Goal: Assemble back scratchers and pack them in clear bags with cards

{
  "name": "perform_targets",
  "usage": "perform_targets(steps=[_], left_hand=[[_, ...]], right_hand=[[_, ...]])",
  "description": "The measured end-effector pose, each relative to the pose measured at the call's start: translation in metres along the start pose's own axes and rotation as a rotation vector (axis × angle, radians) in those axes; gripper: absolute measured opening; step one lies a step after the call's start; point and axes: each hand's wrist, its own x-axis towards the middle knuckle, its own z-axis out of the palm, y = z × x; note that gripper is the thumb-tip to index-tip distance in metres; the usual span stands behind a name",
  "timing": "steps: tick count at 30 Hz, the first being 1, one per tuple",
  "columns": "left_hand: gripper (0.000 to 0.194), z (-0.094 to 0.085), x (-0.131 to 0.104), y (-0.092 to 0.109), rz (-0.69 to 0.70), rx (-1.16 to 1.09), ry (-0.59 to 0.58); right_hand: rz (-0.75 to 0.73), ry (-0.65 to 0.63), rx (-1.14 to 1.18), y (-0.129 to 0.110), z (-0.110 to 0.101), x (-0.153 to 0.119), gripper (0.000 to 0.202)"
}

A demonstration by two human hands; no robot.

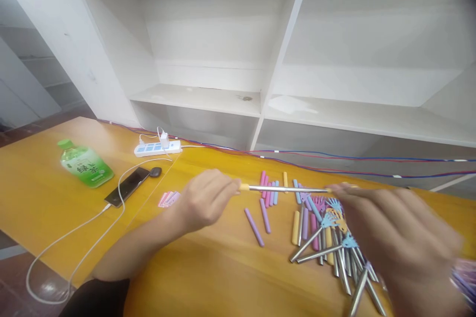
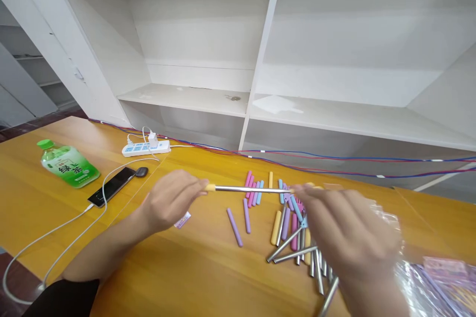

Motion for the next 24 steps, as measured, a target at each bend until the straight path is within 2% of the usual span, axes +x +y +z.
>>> perform_targets(steps=[3, 7, 16, 21, 24], left_hand=[[0.027, 0.008, 0.003, 0.014, -0.019, 0.010, -0.019], [0.021, 0.009, 0.004, 0.016, -0.057, 0.005, -0.063], [0.024, -0.001, 0.003, 0.014, -0.063, -0.096, -0.079], [0.024, -0.007, 0.006, 0.016, -0.064, -0.125, -0.084], [0.023, -0.011, 0.007, 0.013, -0.063, -0.141, -0.087]], right_hand=[[-0.174, 0.017, -0.117, -0.028, 0.010, 0.003, 0.023], [-0.140, 0.014, -0.140, -0.047, 0.017, 0.000, 0.020], [-0.155, -0.041, -0.157, -0.051, -0.002, -0.005, 0.023], [-0.151, -0.021, -0.111, -0.051, -0.006, -0.008, 0.031], [-0.170, 0.033, -0.021, -0.045, -0.008, -0.009, 0.035]])
